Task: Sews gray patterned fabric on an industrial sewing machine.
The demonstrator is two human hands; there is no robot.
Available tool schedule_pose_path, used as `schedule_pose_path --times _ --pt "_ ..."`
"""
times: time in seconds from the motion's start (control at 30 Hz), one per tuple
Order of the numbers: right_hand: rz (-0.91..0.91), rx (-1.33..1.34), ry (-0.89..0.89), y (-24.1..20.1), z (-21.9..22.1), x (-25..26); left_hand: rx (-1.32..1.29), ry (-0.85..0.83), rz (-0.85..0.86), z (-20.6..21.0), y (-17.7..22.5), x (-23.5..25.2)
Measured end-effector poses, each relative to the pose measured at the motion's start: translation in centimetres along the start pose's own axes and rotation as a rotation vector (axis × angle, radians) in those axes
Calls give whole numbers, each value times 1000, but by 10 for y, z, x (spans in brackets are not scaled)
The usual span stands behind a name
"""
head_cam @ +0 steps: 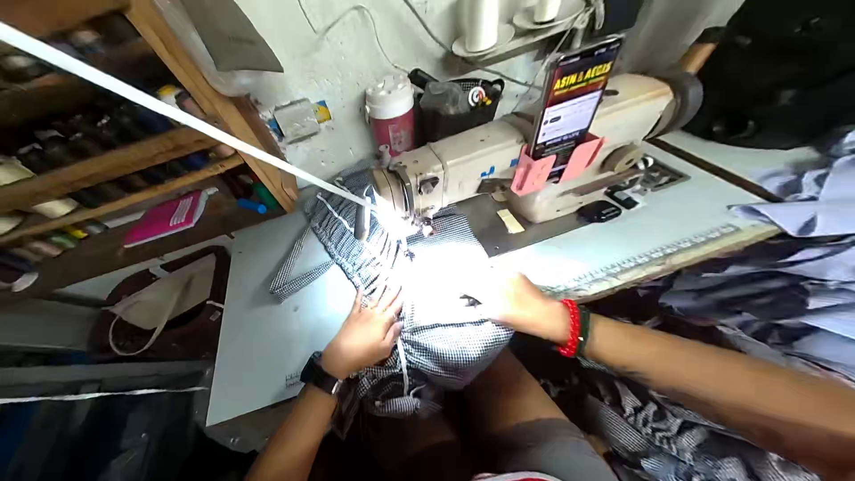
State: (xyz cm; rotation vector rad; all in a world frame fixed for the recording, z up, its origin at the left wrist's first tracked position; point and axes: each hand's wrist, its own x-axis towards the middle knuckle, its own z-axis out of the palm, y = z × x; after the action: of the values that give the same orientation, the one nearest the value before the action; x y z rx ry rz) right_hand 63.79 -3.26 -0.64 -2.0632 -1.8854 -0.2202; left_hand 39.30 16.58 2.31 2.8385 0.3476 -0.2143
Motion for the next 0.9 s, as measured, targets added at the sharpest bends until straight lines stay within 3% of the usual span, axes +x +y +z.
schedule_pose_path --times 0.1,0.2,0.3,0.33,0.4,0.53,0.63,0.77,0.83,0.9 --pt "217 46 -241 -4 -10 4 17 8 -36 6 -7 -1" --pt "9 43 22 -7 -2 0 5 -21 3 0 1 -3" --pt "78 15 -177 -8 -4 -1 15 -22 -31 3 -8 -4" --pt "87 14 -191 -10 -4 -3 28 -12 -13 6 -6 -5" --pt "-4 -6 -29 -12 -1 -3 22 -20 22 0 -3 -4" --pt "139 26 -245 -9 -5 2 18 -20 -48 1 -18 2" --pt "-3 12 -39 -12 -2 -8 57 -20 13 0 -6 -5" --pt "109 17 -215 -6 -7 -7 76 -9 -18 5 -16 -3" --pt "7 9 -60 -11 -5 -10 92 -3 46 3 -8 -6" --pt "36 27 -91 -12 -6 -9 35 -10 55 0 -9 -6"
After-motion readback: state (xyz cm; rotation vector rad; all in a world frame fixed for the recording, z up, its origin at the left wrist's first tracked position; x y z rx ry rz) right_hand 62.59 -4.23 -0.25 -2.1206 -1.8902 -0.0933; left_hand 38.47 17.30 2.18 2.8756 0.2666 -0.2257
